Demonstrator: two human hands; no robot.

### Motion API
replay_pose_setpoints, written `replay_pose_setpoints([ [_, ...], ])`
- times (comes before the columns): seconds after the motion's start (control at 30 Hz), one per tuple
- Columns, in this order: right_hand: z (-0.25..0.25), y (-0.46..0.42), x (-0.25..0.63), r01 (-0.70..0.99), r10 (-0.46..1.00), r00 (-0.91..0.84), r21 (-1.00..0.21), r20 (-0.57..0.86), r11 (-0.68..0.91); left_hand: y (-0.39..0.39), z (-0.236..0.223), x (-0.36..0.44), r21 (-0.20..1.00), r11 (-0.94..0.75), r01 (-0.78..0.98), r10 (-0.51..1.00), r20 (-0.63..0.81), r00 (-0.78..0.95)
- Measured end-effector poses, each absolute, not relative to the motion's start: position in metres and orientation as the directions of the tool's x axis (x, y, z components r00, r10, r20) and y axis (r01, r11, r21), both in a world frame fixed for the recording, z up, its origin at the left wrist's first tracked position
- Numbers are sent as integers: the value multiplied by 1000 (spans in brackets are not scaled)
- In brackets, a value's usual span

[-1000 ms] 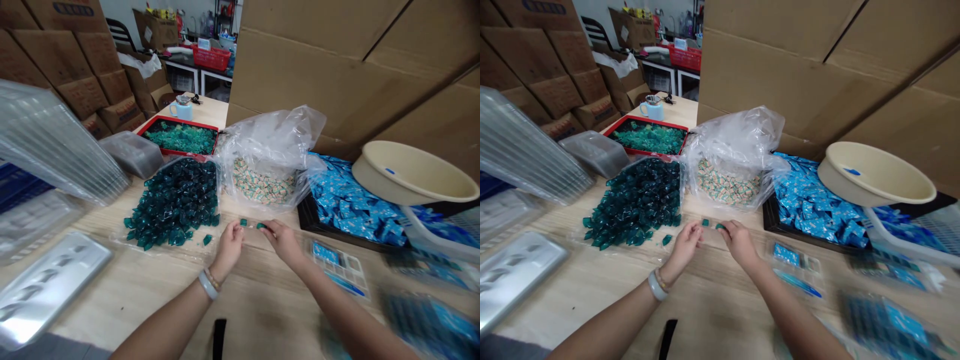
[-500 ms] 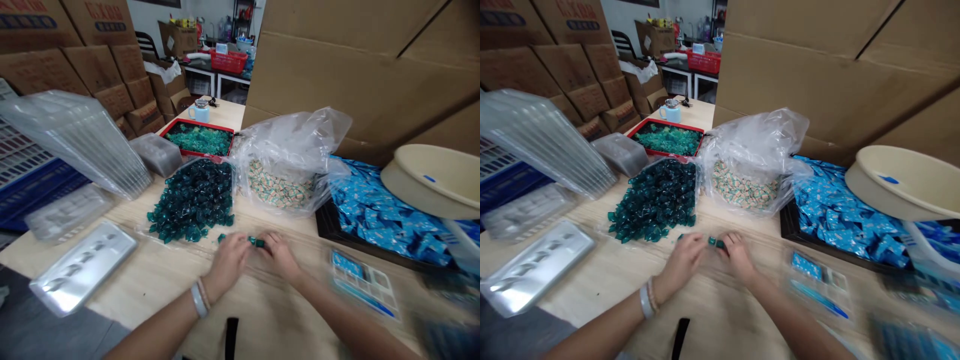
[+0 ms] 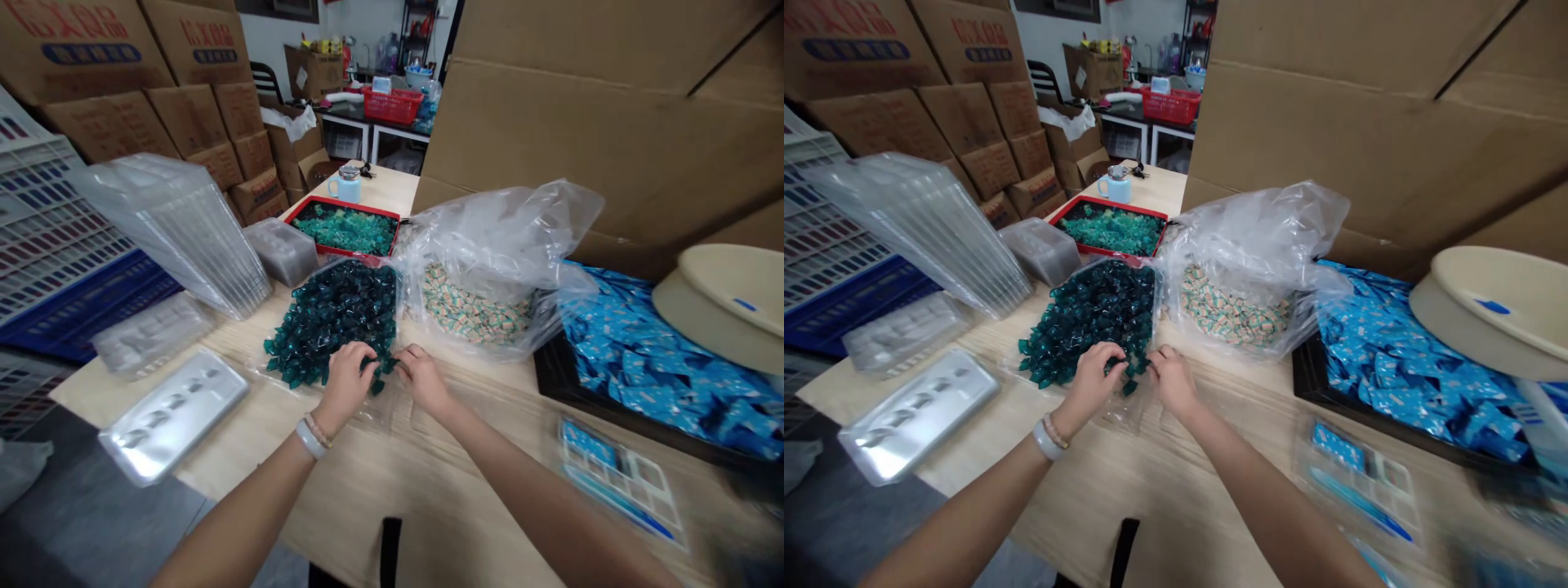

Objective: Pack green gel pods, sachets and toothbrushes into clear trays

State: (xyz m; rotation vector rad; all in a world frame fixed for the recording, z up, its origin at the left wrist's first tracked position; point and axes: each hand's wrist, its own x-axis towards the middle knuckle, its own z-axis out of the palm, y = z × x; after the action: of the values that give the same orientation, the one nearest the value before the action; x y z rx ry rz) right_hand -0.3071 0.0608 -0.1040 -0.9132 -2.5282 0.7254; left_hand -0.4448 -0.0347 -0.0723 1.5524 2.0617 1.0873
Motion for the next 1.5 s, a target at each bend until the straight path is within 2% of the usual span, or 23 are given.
replay_pose_setpoints([
  [0.07,-99,56,-303,396,705,-685,-719,182,571,-35,-68,-446,915,126,382,914,43,-403],
  [0.13,-91,50,-299,276,762,-636,-889,117,367,-33,-65,-443,984,174,36,910,-147,-387],
  [0.17,-87,47,-298,208,781,-622,-951,54,231,-32,-63,-439,970,202,-134,908,-237,-346],
  [0.23,-80,41,-295,94,781,-620,-995,-79,-26,-31,-62,-429,877,253,-410,908,-361,-213],
  [0.3,-76,37,-293,37,774,-613,-985,-156,-169,-29,-63,-418,793,290,-536,910,-402,-102],
  [0.37,-76,34,-291,23,802,-571,-980,-175,-198,-28,-66,-408,796,299,-526,915,-396,-79],
  [0.43,-80,34,-290,24,837,-524,-985,-156,-168,-26,-70,-402,854,286,-436,916,-377,-139],
  [0.53,-83,35,-288,65,840,-525,-990,-139,-123,-26,-76,-402,939,261,-225,915,-314,-253],
  [0.63,-81,38,-284,157,797,-586,-986,-143,-62,-27,-78,-408,981,195,2,926,-183,-330],
  [0.7,-77,39,-281,219,778,-618,-975,-114,32,-28,-77,-411,984,164,69,930,-131,-342],
  [0.8,-71,38,-279,283,766,-643,-924,15,256,-29,-76,-413,980,191,55,936,-165,-312],
  [0.87,-69,37,-279,289,750,-658,-898,64,331,-29,-75,-413,974,218,54,937,-194,-290],
  [1.1,-64,41,-284,289,704,-709,-930,-48,227,-30,-71,-416,956,101,275,963,-25,-269],
  [1.2,-64,48,-287,297,640,-753,-947,-153,124,-31,-68,-421,955,89,284,972,-21,-234],
  [1.27,-66,54,-293,293,625,-760,-952,-179,84,-33,-64,-426,959,134,250,972,-77,-224],
  [1.4,-74,68,-316,308,820,-569,-941,-66,138,-39,-58,-437,936,342,79,917,-314,-248],
  [1.47,-76,70,-331,354,856,-516,-918,-33,178,-43,-59,-442,930,367,-19,893,-358,-273],
  [1.5,-77,69,-336,360,839,-543,-910,-23,208,-45,-60,-443,934,355,-42,891,-351,-289],
])
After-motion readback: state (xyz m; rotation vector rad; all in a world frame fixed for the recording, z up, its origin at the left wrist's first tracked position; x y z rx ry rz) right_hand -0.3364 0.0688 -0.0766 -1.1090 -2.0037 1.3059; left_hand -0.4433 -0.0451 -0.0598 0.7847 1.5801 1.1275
